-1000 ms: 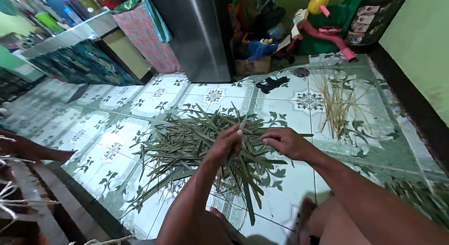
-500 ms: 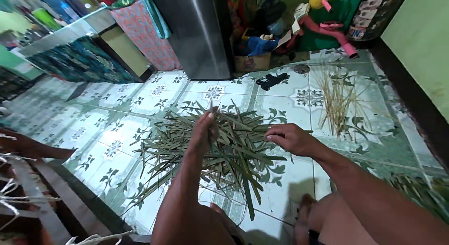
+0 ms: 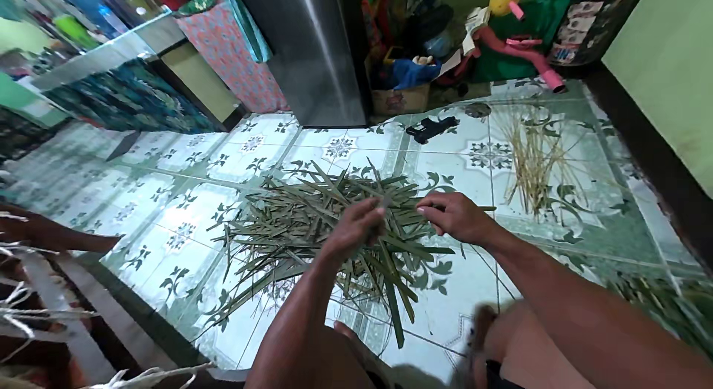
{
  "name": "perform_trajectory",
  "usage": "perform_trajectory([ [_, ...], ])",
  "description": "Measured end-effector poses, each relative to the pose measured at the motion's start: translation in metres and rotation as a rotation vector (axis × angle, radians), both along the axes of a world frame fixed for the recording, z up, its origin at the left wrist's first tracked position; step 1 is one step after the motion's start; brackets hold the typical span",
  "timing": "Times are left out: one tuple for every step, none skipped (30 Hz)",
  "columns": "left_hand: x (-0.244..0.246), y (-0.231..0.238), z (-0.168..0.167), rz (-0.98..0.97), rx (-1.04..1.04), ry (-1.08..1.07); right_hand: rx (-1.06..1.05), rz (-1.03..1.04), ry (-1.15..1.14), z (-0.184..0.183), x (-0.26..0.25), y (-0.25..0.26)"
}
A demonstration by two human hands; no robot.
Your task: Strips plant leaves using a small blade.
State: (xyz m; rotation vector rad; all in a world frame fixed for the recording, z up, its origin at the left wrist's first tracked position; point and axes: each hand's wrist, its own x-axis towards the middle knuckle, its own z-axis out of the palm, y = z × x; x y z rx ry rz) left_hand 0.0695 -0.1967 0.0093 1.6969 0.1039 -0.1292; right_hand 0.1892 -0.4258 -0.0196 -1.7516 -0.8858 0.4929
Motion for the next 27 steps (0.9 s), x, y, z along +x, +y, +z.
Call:
perform_trajectory([
  [0.002, -0.009, -0.001, -0.042, -0.025, 0.008, 0.012, 0.015, 0.007, 0.0, -0.002, 0.001],
  [0.004, -0.014, -0.001, -0.07, -0.056, 0.016, 0.02, 0.031, 0.009, 0.0, -0.004, 0.002],
  [0.005, -0.017, -0.001, -0.075, -0.086, 0.026, 0.025, 0.047, 0.01, 0.0, -0.005, 0.002],
  [0.006, -0.018, -0.002, -0.059, -0.116, 0.036, 0.027, 0.061, 0.014, -0.001, -0.005, 0.001],
  [0.007, -0.017, -0.002, -0.031, -0.141, 0.041, 0.025, 0.068, 0.017, -0.001, -0.006, 0.0],
  [0.008, -0.014, -0.002, -0.006, -0.157, 0.038, 0.024, 0.072, 0.02, -0.001, -0.005, -0.001],
  [0.009, -0.01, -0.002, 0.014, -0.167, 0.033, 0.026, 0.072, 0.012, -0.001, -0.005, -0.002],
  [0.009, -0.008, -0.002, 0.029, -0.181, 0.029, 0.028, 0.073, -0.001, -0.002, -0.004, -0.003],
  [0.01, -0.005, -0.002, 0.044, -0.202, 0.02, 0.027, 0.076, -0.017, -0.002, -0.003, -0.004],
  [0.011, -0.002, -0.001, 0.06, -0.221, 0.01, 0.023, 0.078, -0.03, -0.003, -0.002, -0.005],
  [0.011, 0.001, -0.001, 0.083, -0.231, -0.003, 0.019, 0.081, -0.036, -0.002, 0.0, -0.005],
  [0.011, 0.005, 0.001, 0.112, -0.236, -0.007, 0.015, 0.083, -0.034, -0.002, 0.0, -0.006],
  [0.011, 0.008, 0.003, 0.136, -0.235, -0.012, 0.011, 0.084, -0.024, -0.001, 0.0, -0.007],
  [0.009, 0.011, 0.006, 0.163, -0.235, -0.022, 0.01, 0.084, -0.013, 0.0, 0.0, -0.007],
  [0.008, 0.015, 0.009, 0.193, -0.242, -0.041, 0.009, 0.086, -0.006, 0.001, 0.001, -0.007],
  [0.007, 0.02, 0.011, 0.219, -0.259, -0.066, 0.006, 0.091, -0.003, 0.001, 0.001, -0.008],
  [0.005, 0.026, 0.012, 0.243, -0.287, -0.1, 0.004, 0.091, -0.004, 0.001, 0.001, -0.008],
  [0.004, 0.032, 0.012, 0.268, -0.322, -0.144, -0.002, 0.089, -0.007, 0.001, 0.001, -0.008],
  [0.004, 0.038, 0.012, 0.286, -0.36, -0.189, -0.006, 0.079, -0.012, 0.0, 0.001, -0.008],
  [0.003, 0.042, 0.011, 0.299, -0.393, -0.222, -0.015, 0.063, -0.02, 0.0, 0.001, -0.008],
  [0.002, 0.044, 0.009, 0.306, -0.421, -0.241, -0.025, 0.044, -0.027, 0.001, 0.0, -0.007],
  [0.001, 0.044, 0.006, 0.299, -0.43, -0.238, -0.031, 0.025, -0.027, 0.002, -0.001, -0.006],
  [0.001, 0.041, 0.002, 0.286, -0.409, -0.214, -0.035, 0.009, -0.014, 0.003, -0.002, -0.006],
  [0.001, 0.035, -0.001, 0.258, -0.361, -0.177, -0.032, -0.002, 0.01, 0.004, -0.003, -0.004],
  [0.001, 0.026, -0.005, 0.211, -0.296, -0.134, -0.019, -0.003, 0.054, 0.005, -0.004, -0.003],
  [0.002, 0.016, -0.007, 0.155, -0.215, -0.085, 0.006, 0.008, 0.118, 0.006, -0.005, -0.002],
  [0.002, 0.004, -0.007, 0.088, -0.151, -0.036, 0.044, 0.031, 0.192, 0.006, -0.007, 0.0],
])
